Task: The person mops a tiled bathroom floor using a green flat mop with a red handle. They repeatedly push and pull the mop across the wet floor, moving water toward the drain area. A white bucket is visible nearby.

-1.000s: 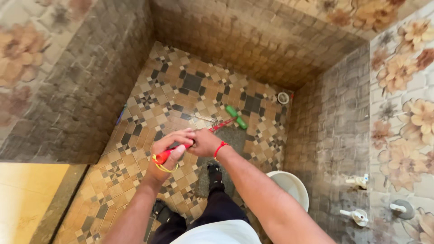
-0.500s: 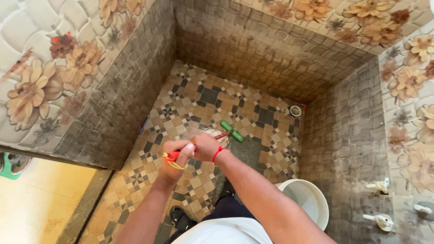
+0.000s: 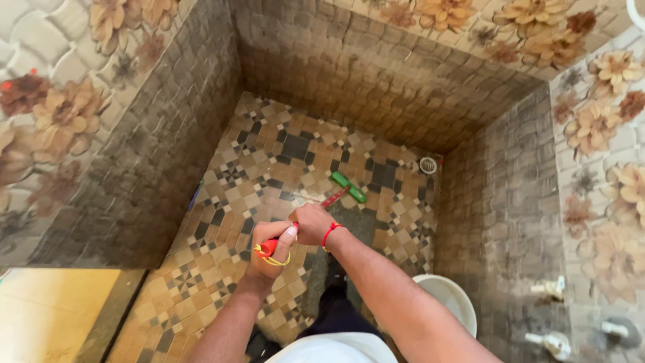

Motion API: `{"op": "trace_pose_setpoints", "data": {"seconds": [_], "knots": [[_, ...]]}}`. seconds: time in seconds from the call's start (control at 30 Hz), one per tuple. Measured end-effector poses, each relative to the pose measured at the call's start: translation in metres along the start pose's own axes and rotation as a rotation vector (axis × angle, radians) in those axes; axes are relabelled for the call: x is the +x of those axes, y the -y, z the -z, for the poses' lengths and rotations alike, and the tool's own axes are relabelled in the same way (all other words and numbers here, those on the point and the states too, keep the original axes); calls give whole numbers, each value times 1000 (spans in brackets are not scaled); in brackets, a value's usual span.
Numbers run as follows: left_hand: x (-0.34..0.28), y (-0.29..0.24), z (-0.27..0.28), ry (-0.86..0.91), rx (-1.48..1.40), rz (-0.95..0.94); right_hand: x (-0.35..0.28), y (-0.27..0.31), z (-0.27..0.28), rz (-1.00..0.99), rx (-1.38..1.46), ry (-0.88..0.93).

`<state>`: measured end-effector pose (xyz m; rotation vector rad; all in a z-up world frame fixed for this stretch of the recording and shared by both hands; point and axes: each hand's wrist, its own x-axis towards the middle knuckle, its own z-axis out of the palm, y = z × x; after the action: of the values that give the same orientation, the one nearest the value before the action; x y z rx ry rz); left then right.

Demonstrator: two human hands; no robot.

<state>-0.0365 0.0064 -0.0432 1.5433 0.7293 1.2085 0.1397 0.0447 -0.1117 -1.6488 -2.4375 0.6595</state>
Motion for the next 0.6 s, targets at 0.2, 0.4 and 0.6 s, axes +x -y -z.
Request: {"op": "trace_pose_setpoints", "data": {"seconds": [0.2,0.4,0.6], "knots": [[76,33,-72,-3,59,-14,10,-106,29,-13,43,-85],[172,67,-169,55,62,-16,23,-257,50,-47,-9,-112],[235,95,-257,156,-1,3,4,-369,94,-159,53,-23]]}}
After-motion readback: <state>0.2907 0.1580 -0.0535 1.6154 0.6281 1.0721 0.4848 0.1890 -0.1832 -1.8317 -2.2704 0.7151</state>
